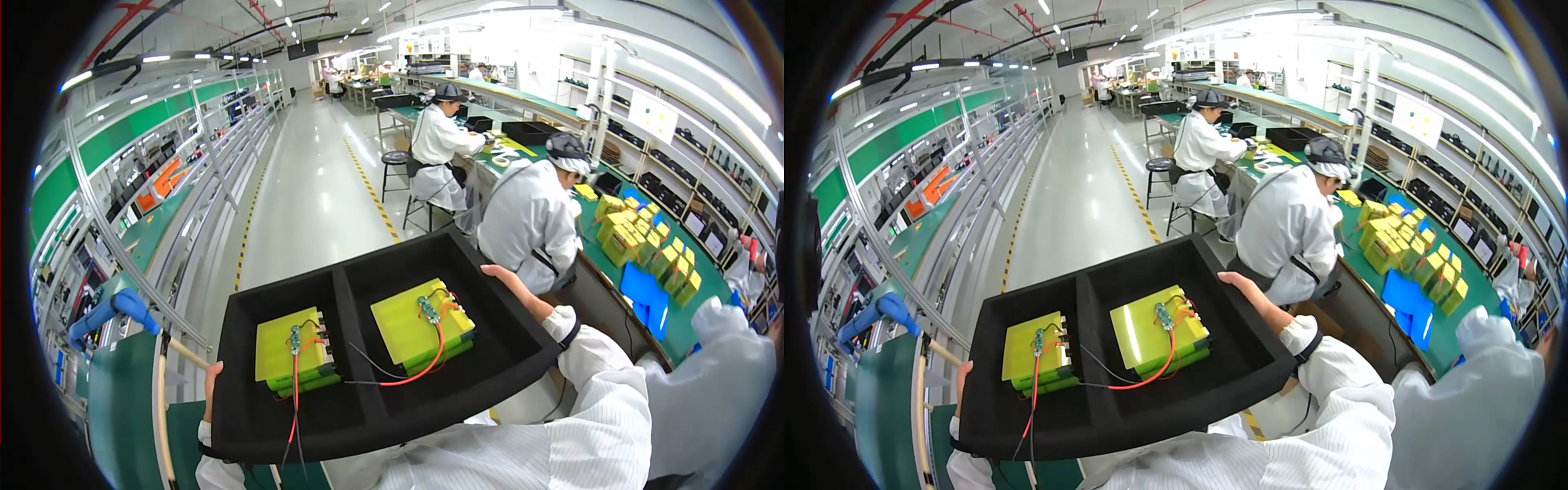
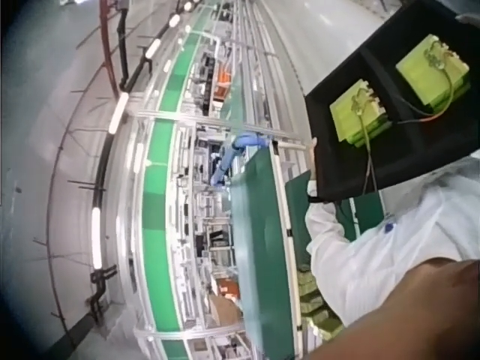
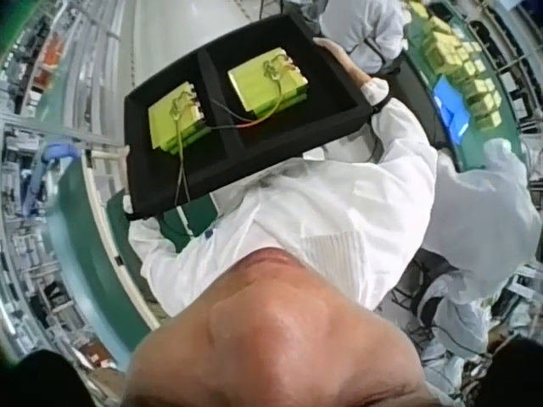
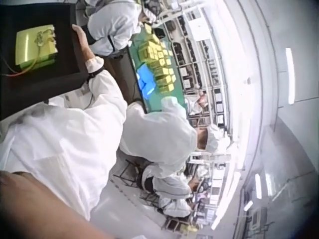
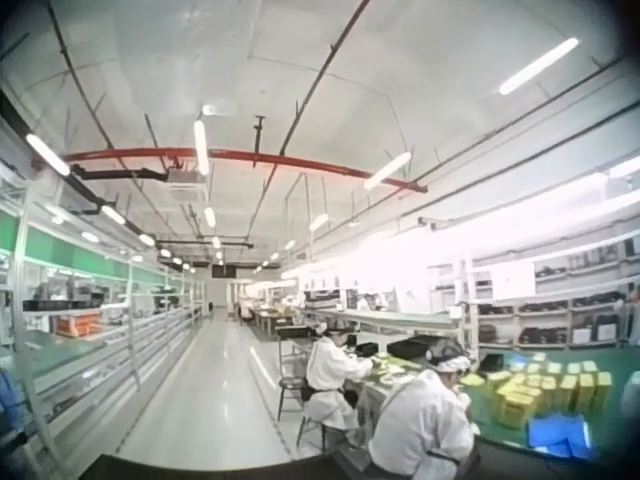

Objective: Applying adhesive tape to secure components on a battery pack assembly.

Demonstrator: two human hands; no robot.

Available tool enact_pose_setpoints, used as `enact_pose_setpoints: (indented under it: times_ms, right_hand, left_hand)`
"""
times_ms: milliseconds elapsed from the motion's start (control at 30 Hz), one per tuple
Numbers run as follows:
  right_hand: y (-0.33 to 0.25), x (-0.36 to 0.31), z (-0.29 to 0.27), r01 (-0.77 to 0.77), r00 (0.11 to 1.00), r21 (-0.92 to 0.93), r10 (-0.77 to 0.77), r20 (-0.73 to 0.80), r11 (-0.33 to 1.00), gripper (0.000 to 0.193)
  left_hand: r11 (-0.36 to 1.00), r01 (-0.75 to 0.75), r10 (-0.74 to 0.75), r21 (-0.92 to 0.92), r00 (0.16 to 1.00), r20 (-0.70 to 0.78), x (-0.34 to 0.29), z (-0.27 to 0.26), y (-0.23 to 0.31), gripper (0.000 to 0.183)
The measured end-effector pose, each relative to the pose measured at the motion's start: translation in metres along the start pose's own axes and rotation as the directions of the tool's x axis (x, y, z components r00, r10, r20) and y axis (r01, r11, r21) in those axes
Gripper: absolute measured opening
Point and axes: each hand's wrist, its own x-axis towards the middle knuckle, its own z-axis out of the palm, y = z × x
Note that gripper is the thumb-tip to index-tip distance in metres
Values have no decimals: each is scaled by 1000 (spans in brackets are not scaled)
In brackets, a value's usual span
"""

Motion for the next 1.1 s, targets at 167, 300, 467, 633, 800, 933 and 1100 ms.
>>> enact_pose_setpoints:
  times_ms: [167,300,467,633,800,933,1100]
  right_hand:
    - [-60,115,18,-30,995,0,30,95,1000,38]
    - [-97,231,40,57,992,-123,-42,118,991,38]
    - [-139,354,68,134,970,-212,-84,229,968,41]
    - [-178,464,136,243,963,-295,-194,185,924,45]
    - [-215,586,164,15,984,-148,12,179,989,49]
    - [-242,672,172,-3,991,-110,18,136,994,49]
    - [-295,763,173,70,996,-98,-65,55,993,47]
  left_hand:
    - [998,-24,21,-53,999,-50,86,-30,30,51]
    - [997,-66,62,-41,994,-89,153,-44,91,52]
    - [999,-36,32,-24,989,-144,232,-53,154,52]
    - [1000,-26,27,8,986,-167,330,-78,220,52]
    - [997,-59,64,39,987,-147,442,-105,300,53]
    - [995,-88,93,53,989,-115,533,-109,369,53]
    - [991,-94,101,90,991,-86,646,-110,444,54]
